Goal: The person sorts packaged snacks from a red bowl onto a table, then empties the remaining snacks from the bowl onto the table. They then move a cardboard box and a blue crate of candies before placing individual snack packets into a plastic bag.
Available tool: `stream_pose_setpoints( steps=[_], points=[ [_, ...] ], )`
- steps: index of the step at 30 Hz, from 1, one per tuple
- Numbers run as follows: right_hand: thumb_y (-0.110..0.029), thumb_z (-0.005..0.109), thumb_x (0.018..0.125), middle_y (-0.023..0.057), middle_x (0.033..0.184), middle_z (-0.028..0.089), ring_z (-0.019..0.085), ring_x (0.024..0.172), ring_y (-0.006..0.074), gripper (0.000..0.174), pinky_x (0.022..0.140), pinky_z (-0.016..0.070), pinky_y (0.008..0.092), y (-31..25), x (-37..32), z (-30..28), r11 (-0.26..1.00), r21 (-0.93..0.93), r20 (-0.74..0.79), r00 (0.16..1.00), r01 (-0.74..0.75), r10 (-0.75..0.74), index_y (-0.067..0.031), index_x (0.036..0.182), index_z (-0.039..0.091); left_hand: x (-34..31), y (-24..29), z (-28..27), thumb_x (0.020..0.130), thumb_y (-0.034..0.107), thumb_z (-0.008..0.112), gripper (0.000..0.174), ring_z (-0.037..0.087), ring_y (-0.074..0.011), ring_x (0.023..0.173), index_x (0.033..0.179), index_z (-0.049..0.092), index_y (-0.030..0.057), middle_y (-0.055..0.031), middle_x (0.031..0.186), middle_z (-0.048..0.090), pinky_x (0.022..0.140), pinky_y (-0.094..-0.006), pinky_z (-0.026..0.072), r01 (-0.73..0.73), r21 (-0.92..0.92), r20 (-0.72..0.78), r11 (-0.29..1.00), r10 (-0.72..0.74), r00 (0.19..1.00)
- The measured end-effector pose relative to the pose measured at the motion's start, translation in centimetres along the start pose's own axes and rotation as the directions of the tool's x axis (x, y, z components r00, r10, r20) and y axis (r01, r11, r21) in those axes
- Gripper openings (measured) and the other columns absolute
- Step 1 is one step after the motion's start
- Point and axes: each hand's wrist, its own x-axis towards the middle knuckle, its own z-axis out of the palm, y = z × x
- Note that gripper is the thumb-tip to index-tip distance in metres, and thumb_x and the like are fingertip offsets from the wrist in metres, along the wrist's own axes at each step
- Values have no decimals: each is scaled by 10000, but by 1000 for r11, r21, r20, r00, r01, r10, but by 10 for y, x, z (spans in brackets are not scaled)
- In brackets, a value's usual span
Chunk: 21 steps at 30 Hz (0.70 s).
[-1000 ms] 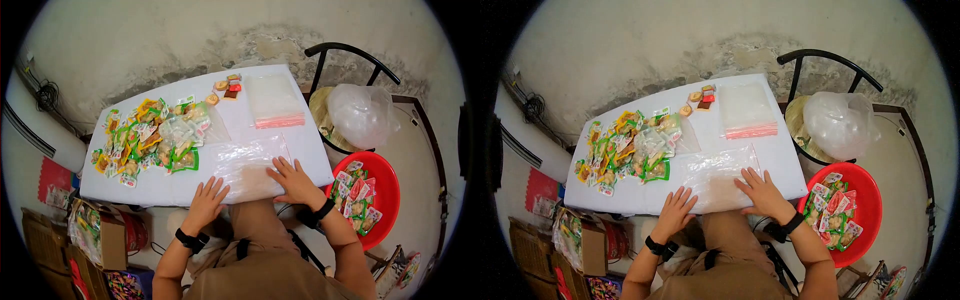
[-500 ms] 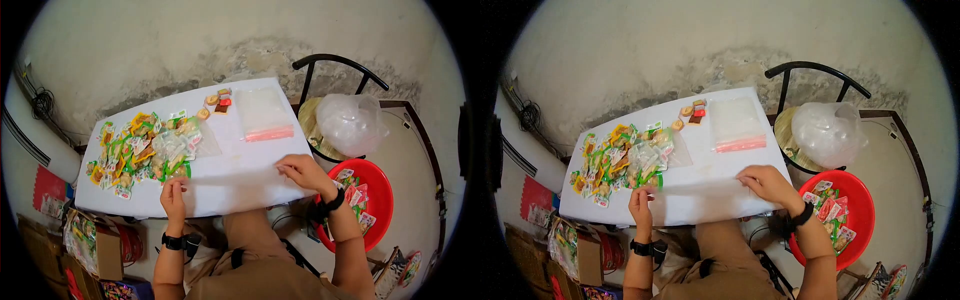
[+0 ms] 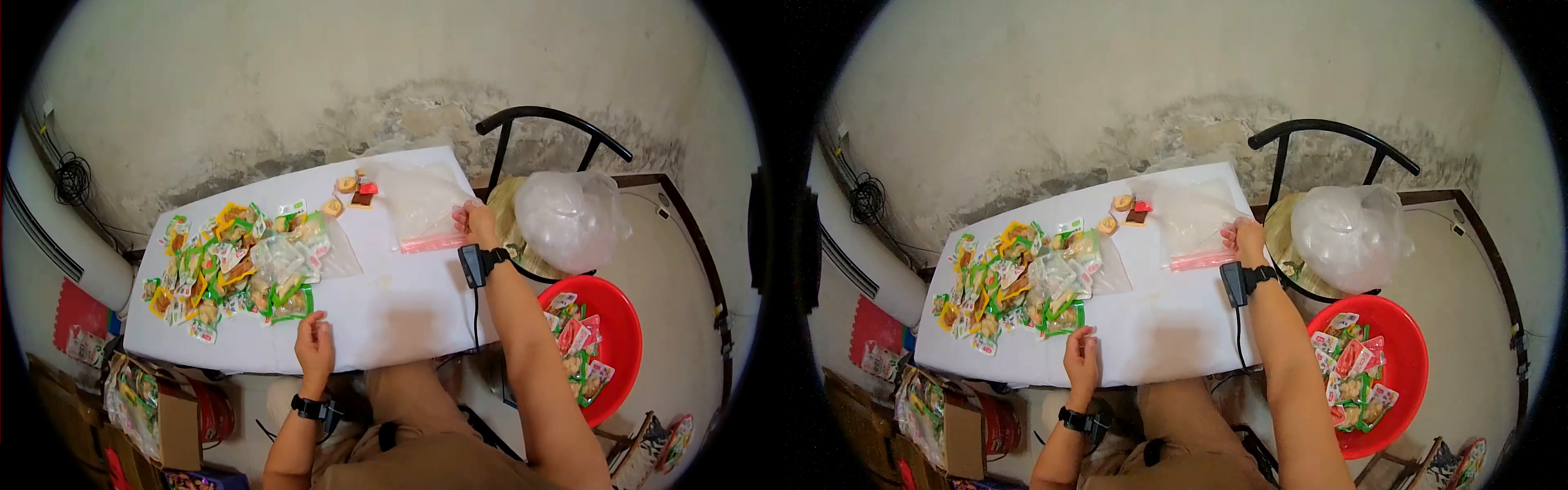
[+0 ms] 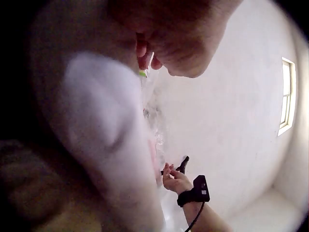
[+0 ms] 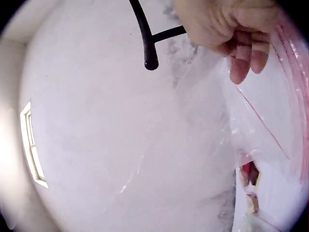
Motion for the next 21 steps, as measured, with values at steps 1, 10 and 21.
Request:
stream_pose_setpoints(
  steps=[1,10,21],
  points=[
    [-84,425,852,92,773,581,581,559,162,127,428,464,280,2,-1,-1,1000,-2,1,1000,1,-1,-54,947,504,-1,3,-1,832,77,522,211,515,-90,769,1032,545,11,-49,908,572,666,-214,431,0,-1,-2,1000,0,1000],
    [-30,449,828,154,881,565,603,588,214,414,406,463,299,13,9,-18,999,33,14,1000,-26,25,-85,1194,263,-3,6,-1,816,63,529,237,520,-110,811,1048,530,12,-46,940,567,717,-235,428,-39,75,63,996,34,997],
    [-51,526,804,124,816,573,562,561,189,679,430,449,308,13,-19,1,954,-280,-42,991,108,-124,-87,1370,152,-3,1,0,759,-2,545,226,546,-169,746,982,567,24,-84,843,558,657,-250,438,-129,96,30,987,126,992]
  ],
)
